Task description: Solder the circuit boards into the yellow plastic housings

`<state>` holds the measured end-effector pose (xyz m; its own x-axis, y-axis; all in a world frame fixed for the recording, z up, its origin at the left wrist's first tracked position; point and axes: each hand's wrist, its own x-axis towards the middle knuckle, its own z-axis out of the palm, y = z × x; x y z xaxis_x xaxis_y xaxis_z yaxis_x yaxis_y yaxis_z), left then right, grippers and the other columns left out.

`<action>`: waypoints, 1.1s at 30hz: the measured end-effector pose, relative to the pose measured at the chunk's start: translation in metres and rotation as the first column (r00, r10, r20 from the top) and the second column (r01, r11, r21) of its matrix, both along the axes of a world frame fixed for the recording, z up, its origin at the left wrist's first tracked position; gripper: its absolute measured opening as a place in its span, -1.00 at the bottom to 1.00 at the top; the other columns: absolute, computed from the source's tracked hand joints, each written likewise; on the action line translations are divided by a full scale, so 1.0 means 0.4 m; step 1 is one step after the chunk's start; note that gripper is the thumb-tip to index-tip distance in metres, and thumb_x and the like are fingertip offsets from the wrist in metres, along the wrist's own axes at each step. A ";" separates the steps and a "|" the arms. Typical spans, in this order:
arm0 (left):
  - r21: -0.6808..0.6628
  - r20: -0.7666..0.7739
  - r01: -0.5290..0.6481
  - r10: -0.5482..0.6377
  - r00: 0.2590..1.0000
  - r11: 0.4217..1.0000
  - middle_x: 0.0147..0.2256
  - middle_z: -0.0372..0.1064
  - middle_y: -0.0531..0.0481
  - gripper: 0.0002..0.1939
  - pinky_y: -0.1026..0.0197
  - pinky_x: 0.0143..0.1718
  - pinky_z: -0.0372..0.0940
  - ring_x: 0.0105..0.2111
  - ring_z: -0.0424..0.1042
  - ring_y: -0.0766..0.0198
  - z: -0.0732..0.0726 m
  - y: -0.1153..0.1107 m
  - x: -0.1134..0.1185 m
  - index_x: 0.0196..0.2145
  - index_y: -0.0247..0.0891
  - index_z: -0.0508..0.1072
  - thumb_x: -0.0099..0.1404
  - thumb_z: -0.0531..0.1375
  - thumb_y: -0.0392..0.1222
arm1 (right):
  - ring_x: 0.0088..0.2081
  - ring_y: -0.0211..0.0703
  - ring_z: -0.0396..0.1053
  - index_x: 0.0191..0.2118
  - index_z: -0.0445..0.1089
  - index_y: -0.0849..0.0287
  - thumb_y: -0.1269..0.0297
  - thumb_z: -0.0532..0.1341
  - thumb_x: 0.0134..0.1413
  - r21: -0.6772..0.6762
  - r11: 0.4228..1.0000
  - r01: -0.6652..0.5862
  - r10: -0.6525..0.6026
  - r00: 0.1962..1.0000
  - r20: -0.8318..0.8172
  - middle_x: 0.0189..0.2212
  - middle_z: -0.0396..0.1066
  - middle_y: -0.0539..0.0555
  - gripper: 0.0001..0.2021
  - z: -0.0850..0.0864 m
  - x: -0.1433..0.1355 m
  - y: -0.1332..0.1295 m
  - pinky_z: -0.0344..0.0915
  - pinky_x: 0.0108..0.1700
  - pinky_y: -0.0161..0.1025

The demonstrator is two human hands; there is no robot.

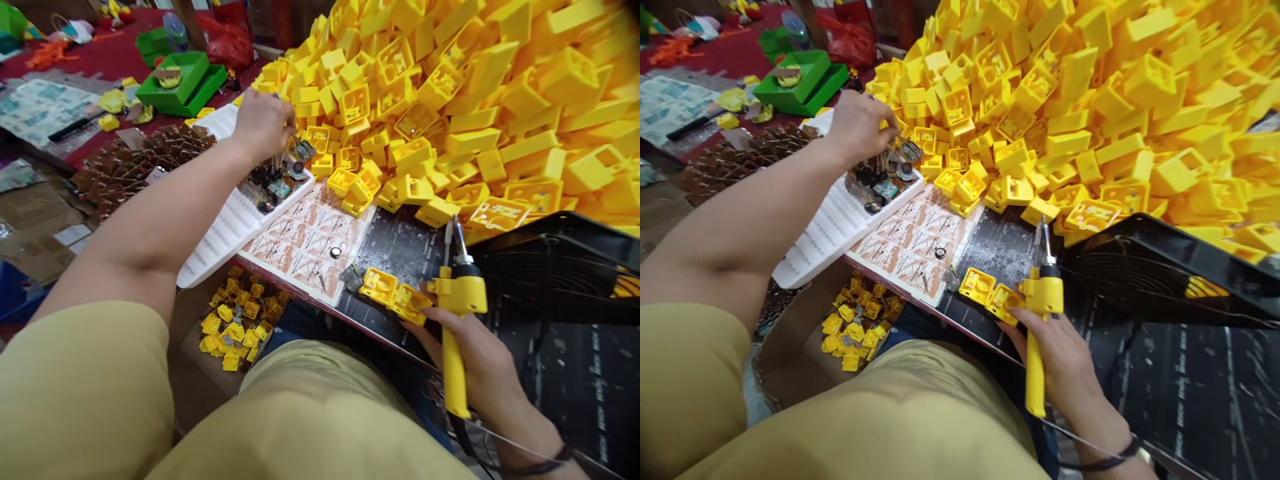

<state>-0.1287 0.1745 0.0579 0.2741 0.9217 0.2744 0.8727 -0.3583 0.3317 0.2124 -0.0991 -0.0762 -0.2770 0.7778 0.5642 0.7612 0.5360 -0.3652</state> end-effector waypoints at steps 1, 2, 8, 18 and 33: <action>0.018 0.081 -0.019 0.017 0.997 1.000 -0.42 0.30 0.00 -0.92 -0.11 0.20 0.19 0.04 0.37 -0.03 0.016 -0.001 0.000 -0.54 -0.17 0.43 0.09 0.22 -0.19 | -0.25 0.05 0.57 0.06 0.35 -0.09 0.35 0.35 0.12 0.015 1.000 -0.004 0.004 1.000 0.008 -0.25 0.55 0.03 -0.60 -0.003 -0.013 0.005 0.58 -0.29 -0.11; 0.031 0.148 -0.032 0.027 0.989 0.999 -0.40 0.35 0.00 -0.93 -0.05 0.15 0.25 0.00 0.39 0.01 0.036 -0.006 0.002 -0.53 -0.15 0.43 0.08 0.23 -0.17 | -0.23 0.05 0.57 0.08 0.34 -0.06 0.34 0.35 0.13 0.030 1.000 -0.008 0.008 1.000 0.018 -0.24 0.54 0.05 -0.59 -0.005 -0.023 0.011 0.58 -0.26 -0.11; -0.001 0.563 0.089 -0.073 0.823 0.996 -0.30 0.49 0.16 -0.92 0.18 -0.14 0.37 -0.17 0.51 0.31 0.095 -0.060 0.066 -0.37 -0.19 0.37 0.24 0.21 -0.18 | -0.14 -0.02 0.55 0.09 0.33 0.09 0.31 0.38 0.13 0.095 0.995 0.005 -0.007 1.000 0.026 -0.10 0.52 0.12 -0.58 0.006 -0.044 0.027 0.54 -0.16 -0.17; -0.354 0.588 0.281 -0.021 0.808 0.892 -0.34 0.54 -0.05 -0.85 0.20 -0.26 0.38 -0.32 0.49 0.27 -0.047 -0.146 0.175 -0.37 -0.28 0.41 0.22 0.30 -0.18 | -0.16 -0.02 0.55 0.12 0.29 0.07 0.33 0.39 0.11 0.104 0.992 0.069 -0.071 0.997 0.013 -0.13 0.52 0.12 -0.53 0.002 -0.038 0.010 0.53 -0.17 -0.14; -0.513 0.664 0.496 -0.042 0.746 0.701 -0.45 0.40 0.06 -0.90 0.28 -0.49 0.21 -0.59 0.28 0.43 -0.076 -0.280 0.310 -0.31 -0.21 0.26 0.34 0.10 -0.16 | -0.09 -0.11 0.55 0.02 0.21 0.07 0.17 0.35 0.18 -0.072 0.996 0.049 -0.074 0.916 -0.394 -0.03 0.50 0.08 -0.61 0.120 -0.118 0.136 0.53 -0.08 -0.23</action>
<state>-0.0046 0.0625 0.0273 0.5400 0.8297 -0.1415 0.3264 -0.0515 0.9438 0.1652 -0.0448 -0.0282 0.0094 0.8216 0.5700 0.5782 0.4606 -0.6734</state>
